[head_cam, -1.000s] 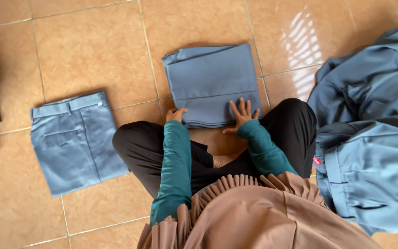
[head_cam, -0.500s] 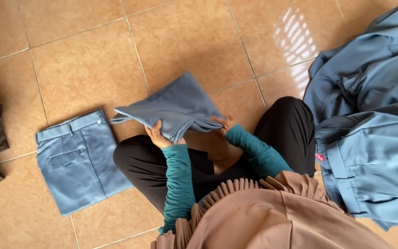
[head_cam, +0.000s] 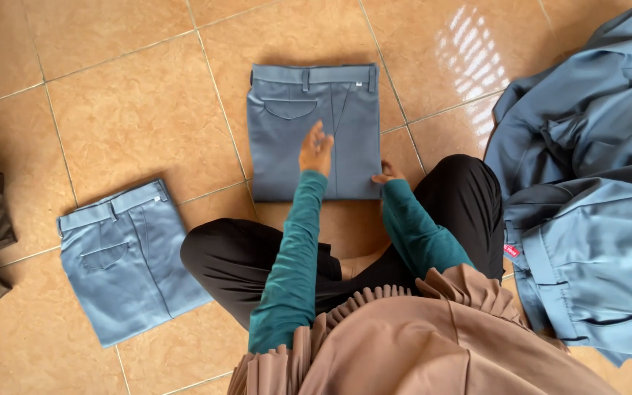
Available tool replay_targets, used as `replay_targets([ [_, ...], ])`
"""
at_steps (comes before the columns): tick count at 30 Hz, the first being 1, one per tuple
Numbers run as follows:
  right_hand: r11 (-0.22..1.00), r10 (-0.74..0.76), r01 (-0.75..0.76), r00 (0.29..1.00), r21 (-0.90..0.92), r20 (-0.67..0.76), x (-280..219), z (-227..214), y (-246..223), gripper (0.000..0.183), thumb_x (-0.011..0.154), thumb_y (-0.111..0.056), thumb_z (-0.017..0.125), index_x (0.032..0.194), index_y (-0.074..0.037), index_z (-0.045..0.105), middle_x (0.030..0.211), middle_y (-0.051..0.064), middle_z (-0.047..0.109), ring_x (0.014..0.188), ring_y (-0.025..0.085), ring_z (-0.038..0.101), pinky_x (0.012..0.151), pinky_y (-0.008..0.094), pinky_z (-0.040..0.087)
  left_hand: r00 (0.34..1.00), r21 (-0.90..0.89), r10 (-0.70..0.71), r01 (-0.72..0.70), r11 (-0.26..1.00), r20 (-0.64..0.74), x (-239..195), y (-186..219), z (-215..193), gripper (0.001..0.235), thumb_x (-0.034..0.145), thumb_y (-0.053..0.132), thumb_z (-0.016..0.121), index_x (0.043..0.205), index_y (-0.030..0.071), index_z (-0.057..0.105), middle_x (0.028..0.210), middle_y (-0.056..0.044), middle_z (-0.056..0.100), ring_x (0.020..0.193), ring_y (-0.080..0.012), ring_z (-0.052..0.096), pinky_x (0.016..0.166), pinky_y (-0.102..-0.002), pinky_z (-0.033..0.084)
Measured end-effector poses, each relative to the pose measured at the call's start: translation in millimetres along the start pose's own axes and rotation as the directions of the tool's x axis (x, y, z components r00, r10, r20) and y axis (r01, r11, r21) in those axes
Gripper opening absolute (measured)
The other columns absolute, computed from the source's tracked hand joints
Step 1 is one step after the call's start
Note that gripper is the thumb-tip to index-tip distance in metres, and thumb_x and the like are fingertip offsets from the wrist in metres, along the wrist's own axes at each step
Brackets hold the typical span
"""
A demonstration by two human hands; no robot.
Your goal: The person sits on a tiled floor and folds multiple pairs of light blue trousers by hand. They smooth each pair, fold the legs together, fold the garment in half, and then fold it again into a compact rectangle. The folded trousers are stacked neatly to the side.
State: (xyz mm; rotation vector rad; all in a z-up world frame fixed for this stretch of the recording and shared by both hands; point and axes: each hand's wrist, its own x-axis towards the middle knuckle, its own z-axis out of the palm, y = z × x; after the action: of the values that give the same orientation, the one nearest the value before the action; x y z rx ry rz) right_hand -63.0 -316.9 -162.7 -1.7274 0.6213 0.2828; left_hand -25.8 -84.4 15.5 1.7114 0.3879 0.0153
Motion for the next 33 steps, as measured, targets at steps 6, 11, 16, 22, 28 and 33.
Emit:
replay_targets([
  [6,0.911,0.077,-0.125,0.988,-0.393,-0.135,18,-13,-3,0.032,0.072,-0.05,0.087,0.1,-0.058,0.073,0.085,-0.025,0.069,0.085,0.001,0.07,0.086,0.029,0.059,0.972,0.421,0.216,-0.232,0.877,0.087,-71,-102,27,0.038,0.091,0.015,0.068,0.125,0.031,0.069,0.102,-0.003,0.072,0.092,-0.0218,0.075,0.084,-0.038,0.062],
  [11,0.979,0.167,-0.168,0.986,-0.116,-0.021,-11,-26,-27,0.032,0.079,-0.017,0.086,0.109,-0.025,0.077,0.093,0.007,0.073,0.075,0.02,0.071,0.062,0.037,0.064,0.909,0.489,0.407,-0.315,0.813,-0.091,-64,-114,-9,0.034,0.093,0.009,0.058,0.111,0.034,0.072,0.094,0.005,0.071,0.091,-0.0196,0.07,0.082,-0.037,0.06],
  [16,0.904,0.167,-0.147,0.986,-0.401,0.013,-23,-38,-31,0.028,0.074,-0.034,0.092,0.097,-0.034,0.078,0.085,-0.004,0.075,0.081,0.017,0.072,0.072,0.035,0.063,0.905,0.752,0.245,0.113,0.649,-0.347,10,-146,-99,0.04,0.086,0.019,0.063,0.108,0.052,0.065,0.118,0.013,0.056,0.11,-0.0232,0.058,0.087,-0.045,0.056],
  [22,0.801,0.208,-0.149,0.978,-0.58,0.036,-50,-45,-60,0.026,0.076,-0.049,0.086,0.093,-0.03,0.082,0.086,0.002,0.077,0.086,0.026,0.073,0.083,0.038,0.06,0.856,0.598,-0.411,0.514,0.615,-0.313,63,-166,-186,0.055,0.089,0.012,0.059,0.134,0.043,0.053,0.151,-0.003,0.042,0.134,-0.0335,0.055,0.104,-0.052,0.053],
  [28,0.962,0.212,-0.194,0.974,-0.192,0.08,-68,-59,-79,0.015,0.079,-0.015,0.086,0.084,-0.008,0.074,0.062,0.009,0.065,0.052,0.017,0.064,0.058,0.03,0.057,0.837,0.58,-0.505,0.522,0.625,-0.209,68,-182,-211,0.024,0.074,0.031,0.079,0.097,0.038,0.08,0.084,0.005,0.078,0.078,-0.0184,0.077,0.073,-0.031,0.064],
  [33,0.817,0.211,-0.154,0.977,-0.556,0.04,-16,-57,-16,0.041,0.069,-0.032,0.097,0.105,-0.02,0.081,0.099,0.013,0.077,0.097,0.035,0.073,0.085,0.045,0.061,0.832,0.232,-0.554,0.534,0.813,0.022,27,-97,-224,0.035,0.084,0.009,0.077,0.118,0.004,0.073,0.094,-0.02,0.076,0.06,-0.0223,0.074,0.056,-0.036,0.063],
])
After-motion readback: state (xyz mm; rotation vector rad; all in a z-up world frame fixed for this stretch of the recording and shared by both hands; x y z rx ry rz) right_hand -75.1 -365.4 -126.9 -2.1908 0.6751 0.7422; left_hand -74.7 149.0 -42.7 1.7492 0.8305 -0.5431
